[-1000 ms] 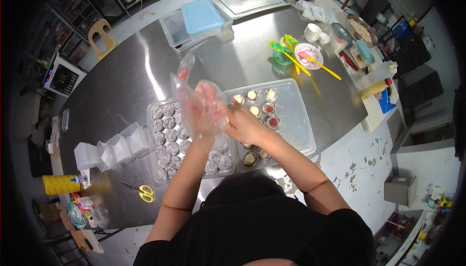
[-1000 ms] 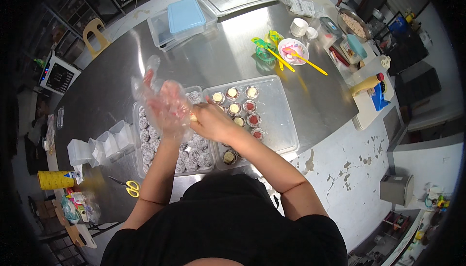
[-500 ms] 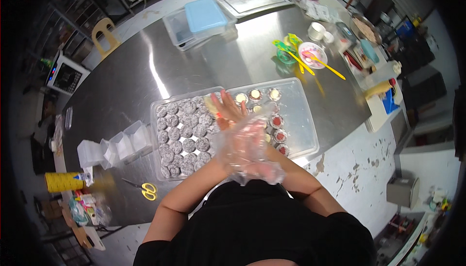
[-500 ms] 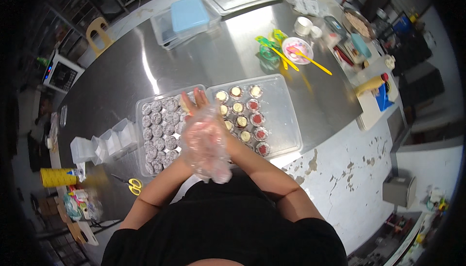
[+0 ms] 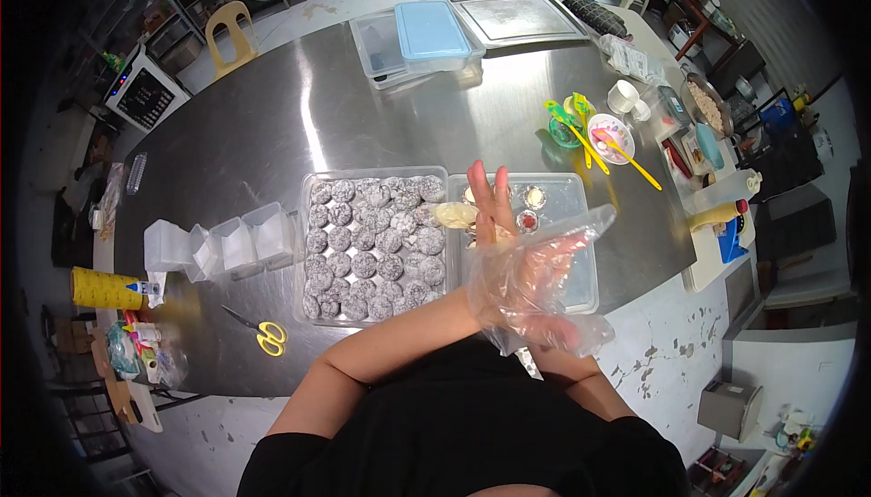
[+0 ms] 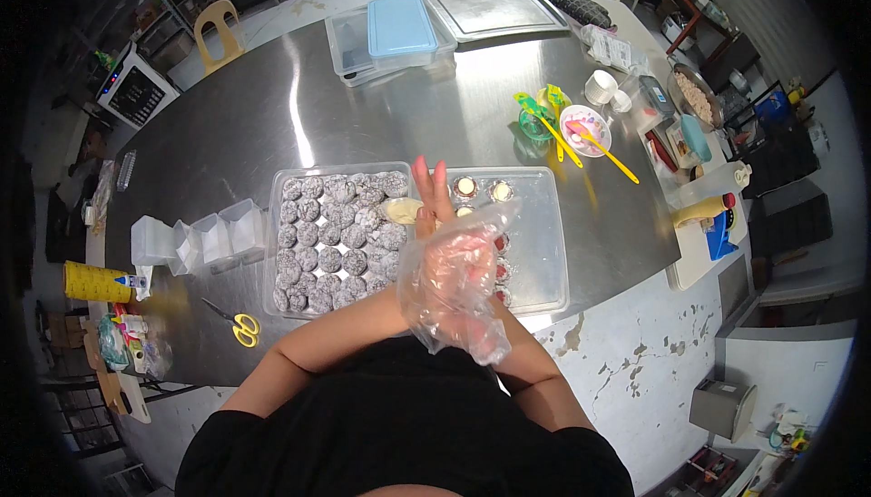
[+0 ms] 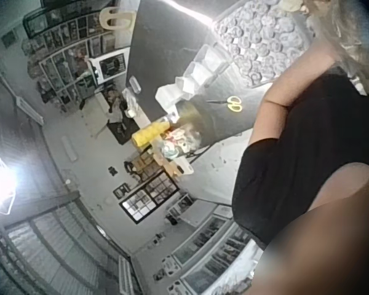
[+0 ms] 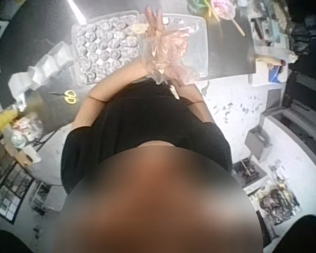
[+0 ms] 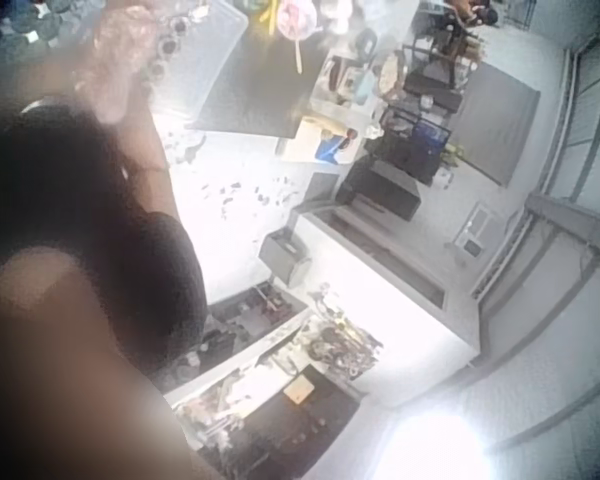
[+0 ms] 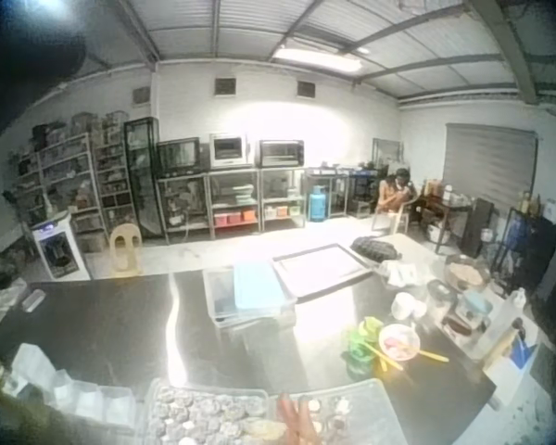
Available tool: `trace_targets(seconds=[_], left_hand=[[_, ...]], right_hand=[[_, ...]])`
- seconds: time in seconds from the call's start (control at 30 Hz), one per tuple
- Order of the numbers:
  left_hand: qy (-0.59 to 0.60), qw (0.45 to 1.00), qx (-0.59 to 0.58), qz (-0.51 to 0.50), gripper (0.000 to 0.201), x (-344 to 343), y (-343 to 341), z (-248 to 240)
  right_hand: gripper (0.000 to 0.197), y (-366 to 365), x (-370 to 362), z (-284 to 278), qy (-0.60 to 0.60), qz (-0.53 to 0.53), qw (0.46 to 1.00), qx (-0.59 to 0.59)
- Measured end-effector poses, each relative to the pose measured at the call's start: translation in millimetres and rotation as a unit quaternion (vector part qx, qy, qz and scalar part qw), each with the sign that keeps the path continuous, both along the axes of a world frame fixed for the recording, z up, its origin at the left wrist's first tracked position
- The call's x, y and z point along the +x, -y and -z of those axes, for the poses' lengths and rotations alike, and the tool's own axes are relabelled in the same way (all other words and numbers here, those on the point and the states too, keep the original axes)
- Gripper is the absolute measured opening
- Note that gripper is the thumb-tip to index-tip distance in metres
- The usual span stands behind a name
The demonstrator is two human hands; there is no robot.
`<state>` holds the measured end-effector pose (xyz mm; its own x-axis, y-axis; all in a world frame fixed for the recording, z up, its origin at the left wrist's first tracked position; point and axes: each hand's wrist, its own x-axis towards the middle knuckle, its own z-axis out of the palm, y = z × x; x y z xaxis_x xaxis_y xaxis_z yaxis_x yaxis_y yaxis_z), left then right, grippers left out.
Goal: Decorating and arranging small pastries or truffles on trays.
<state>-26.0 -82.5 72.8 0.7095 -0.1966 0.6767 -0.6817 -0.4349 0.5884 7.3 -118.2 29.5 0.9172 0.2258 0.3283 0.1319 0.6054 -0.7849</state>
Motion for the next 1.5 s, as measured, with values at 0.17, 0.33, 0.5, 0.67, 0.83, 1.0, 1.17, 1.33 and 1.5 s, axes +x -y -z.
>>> trace_targets(seconds=[0.17, 0.33, 0.5, 0.67, 0.83, 1.0, 1.17, 1.33, 1.5], left_hand=[[0.015, 0.992, -0.066, 0.104, 0.092, -5, 0, -11], [0.026, 0.994, -0.023, 0.106, 0.094, -6, -15, 0], [0.081, 0.989, -0.031, 0.116, 0.092, -1, 2, -12], [0.071, 0.989, -0.003, 0.131, 0.091, 3, 11, -11], [0.1, 0.992, 0.0, -0.081, 0.068, 14, -2, -5], [-0.18, 0.82, -0.529, 0.129, 0.08, 45, -34, -33], [-0.188, 0.631, -0.674, 0.336, 0.063, 81, -76, -29], [-0.248, 0.611, -0.689, 0.301, 0.059, 102, -89, -24], [-0.279, 0.612, -0.693, 0.261, 0.056, 111, -83, -16]], right_hand=[[0.051, 14, -18, 11, 0.01, -0.025, 0.999, -0.048], [0.047, 12, -23, 25, 0.016, -0.054, 0.994, -0.093], [0.043, 71, -48, 34, 0.028, -0.028, 0.988, -0.151], [0.039, 1, 17, 26, 0.037, -0.003, 0.979, -0.203], [0.036, 48, 0, 38, 0.045, -0.003, 0.967, -0.25], [0.034, 30, 34, 36, 0.047, 0.025, 0.955, -0.293], [0.025, 30, 34, 7, -0.014, -0.052, 0.924, -0.38], [0.022, 26, 38, 1, -0.091, -0.133, 0.905, -0.392], [0.044, 27, 43, 15, -0.066, -0.074, 0.878, -0.467]])
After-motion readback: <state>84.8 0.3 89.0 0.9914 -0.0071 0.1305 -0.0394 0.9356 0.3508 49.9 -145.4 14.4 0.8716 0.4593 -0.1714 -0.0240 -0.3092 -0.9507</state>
